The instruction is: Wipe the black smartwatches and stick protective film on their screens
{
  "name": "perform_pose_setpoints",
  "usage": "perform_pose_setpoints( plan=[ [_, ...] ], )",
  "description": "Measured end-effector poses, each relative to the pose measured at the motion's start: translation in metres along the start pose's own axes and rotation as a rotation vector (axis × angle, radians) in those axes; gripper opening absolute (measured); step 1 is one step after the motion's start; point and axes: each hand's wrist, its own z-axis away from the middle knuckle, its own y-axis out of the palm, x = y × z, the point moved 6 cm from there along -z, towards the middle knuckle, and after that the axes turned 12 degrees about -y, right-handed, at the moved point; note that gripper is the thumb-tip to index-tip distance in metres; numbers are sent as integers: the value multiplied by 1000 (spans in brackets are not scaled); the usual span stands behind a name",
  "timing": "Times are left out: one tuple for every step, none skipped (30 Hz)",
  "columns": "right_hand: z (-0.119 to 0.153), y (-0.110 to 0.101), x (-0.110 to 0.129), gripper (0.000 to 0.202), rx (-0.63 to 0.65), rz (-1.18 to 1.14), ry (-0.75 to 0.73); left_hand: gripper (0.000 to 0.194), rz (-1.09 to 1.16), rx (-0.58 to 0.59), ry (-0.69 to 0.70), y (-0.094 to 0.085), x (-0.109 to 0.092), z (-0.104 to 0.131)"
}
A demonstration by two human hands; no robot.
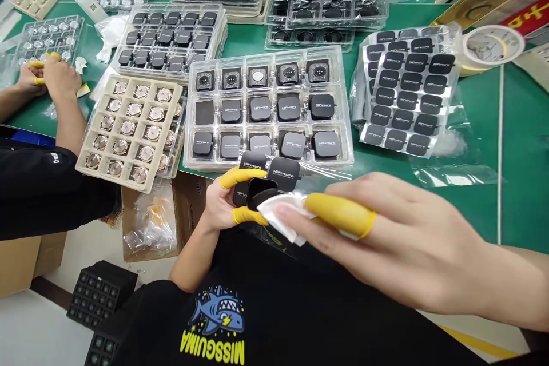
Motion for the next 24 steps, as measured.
perform_pose_setpoints(
  plan=[
    [-3,3,5,27,2,0,-70,75,-16,-1,5,0,0,0],
    [-5,7,9,26,5,6,-135,73,-32,-1,13,1,-1,1],
    [-6,10,12,26,5,12,-166,70,-45,-2,24,1,-1,2],
    [-7,14,12,26,10,13,-172,67,-54,1,40,1,-1,3],
    [-7,18,13,26,17,12,-181,64,-62,9,62,1,-2,5],
    [-7,22,13,26,26,12,-193,62,-74,23,90,2,-3,6],
    [-7,25,14,26,36,17,-205,61,-91,43,123,3,-4,7],
    [-7,27,14,26,39,27,-217,62,-113,63,157,4,-5,8],
    [-8,29,15,27,36,42,-228,63,-139,79,186,5,-6,9],
    [-9,30,15,27,29,61,-233,64,-165,87,206,5,-7,10],
    [-11,30,15,27,27,84,-233,64,-187,92,217,6,-7,11],
    [-13,31,14,27,27,109,-229,64,-199,94,218,6,-7,11],
    [-16,31,13,25,26,139,-215,66,-199,94,207,6,-6,10],
    [-18,30,11,24,25,172,-197,68,-188,93,188,5,-5,9],
    [-20,29,9,25,24,205,-178,71,-168,89,165,4,-3,8],
    [-21,29,6,26,26,237,-160,74,-143,79,146,3,-1,8],
    [-21,27,3,27,34,267,-142,75,-115,57,135,1,-1,7],
    [-20,26,0,27,44,291,-126,75,-89,31,128,-1,0,6],
    [-18,25,-3,28,56,308,-110,75,-68,7,119,-3,0,6],
    [-14,23,-7,28,62,319,-96,75,-50,-22,102,-6,0,6],
    [-9,20,-10,29,58,326,-73,75,-34,-52,76,-10,1,6],
    [-4,16,-14,33,40,333,-42,76,-19,-78,44,-13,2,6],
    [0,11,-18,38,9,339,-6,76,-7,-95,13,-15,2,6],
    [5,6,-21,44,-26,344,29,77,4,-104,-11,-16,3,6]
  ],
)
